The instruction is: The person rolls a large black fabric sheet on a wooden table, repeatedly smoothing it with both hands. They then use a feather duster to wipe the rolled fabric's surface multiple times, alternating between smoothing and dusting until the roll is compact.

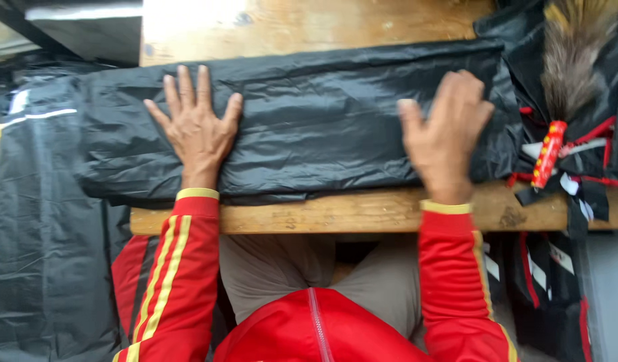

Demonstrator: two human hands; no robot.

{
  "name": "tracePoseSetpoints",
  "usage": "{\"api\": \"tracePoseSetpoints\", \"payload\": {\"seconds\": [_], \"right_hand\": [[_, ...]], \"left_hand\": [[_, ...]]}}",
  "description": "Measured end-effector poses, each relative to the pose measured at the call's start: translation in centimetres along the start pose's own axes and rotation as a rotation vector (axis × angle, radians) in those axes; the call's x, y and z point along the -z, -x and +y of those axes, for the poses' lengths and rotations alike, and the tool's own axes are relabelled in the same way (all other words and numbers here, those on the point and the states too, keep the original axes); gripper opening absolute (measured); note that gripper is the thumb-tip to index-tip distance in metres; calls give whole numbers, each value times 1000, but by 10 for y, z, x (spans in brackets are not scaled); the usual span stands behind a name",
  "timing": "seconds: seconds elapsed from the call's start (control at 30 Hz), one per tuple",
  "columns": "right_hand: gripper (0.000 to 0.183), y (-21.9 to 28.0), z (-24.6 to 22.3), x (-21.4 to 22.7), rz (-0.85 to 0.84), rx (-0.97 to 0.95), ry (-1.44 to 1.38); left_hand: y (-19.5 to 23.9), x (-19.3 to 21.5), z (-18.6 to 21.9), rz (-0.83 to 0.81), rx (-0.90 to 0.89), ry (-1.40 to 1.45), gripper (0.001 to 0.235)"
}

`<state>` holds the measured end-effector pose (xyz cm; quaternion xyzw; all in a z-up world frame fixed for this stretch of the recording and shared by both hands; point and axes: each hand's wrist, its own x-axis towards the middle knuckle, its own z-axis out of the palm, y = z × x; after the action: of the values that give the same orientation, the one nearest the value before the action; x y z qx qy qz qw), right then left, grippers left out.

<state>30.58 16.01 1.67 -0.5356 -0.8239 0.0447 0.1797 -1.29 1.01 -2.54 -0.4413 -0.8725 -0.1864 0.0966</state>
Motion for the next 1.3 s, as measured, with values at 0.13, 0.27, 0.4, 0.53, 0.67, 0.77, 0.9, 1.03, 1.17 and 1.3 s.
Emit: {"api": "tracePoseSetpoints", "payload": {"seconds": [0.13, 0.27, 0.4, 0.53, 0.67, 0.77, 0.9, 1.03, 1.17, 1.3], "right_hand": [[84, -9, -104, -20, 69, 335, -109], [83, -16, -178, -66, -129, 573, -121], [89, -19, -158, -127, -84, 509, -213], [86, -34, -112, -114, -32, 468, -68], [79, -66, -46, -96, -37, 379, -18], [80, -74, -15, -22, -149, 223, 167], [83, -84, 43, -21, -435, -95, 109], [80, -86, 68, -46, -201, 72, 129], [82, -81, 62, -38, -217, 27, 59], [81, -82, 56, -34, -219, 24, 53]], "left_hand": [[-1, -3, 0, 33, 2, -14, 71], [0, -11, -3, 102, -20, -36, 69], [0, -11, -4, 129, -19, -28, 67], [-1, -4, 2, 88, -38, -24, 66], [2, -10, -2, 70, -21, -4, 67], [-2, 3, 5, -27, -11, 13, 71], [-6, 1, 5, -30, 5, 14, 72], [-9, 4, -14, -68, 6, -30, 71], [-25, 50, -27, -391, 263, -145, 97], [-32, 76, -31, -505, 497, 80, 97]]}}
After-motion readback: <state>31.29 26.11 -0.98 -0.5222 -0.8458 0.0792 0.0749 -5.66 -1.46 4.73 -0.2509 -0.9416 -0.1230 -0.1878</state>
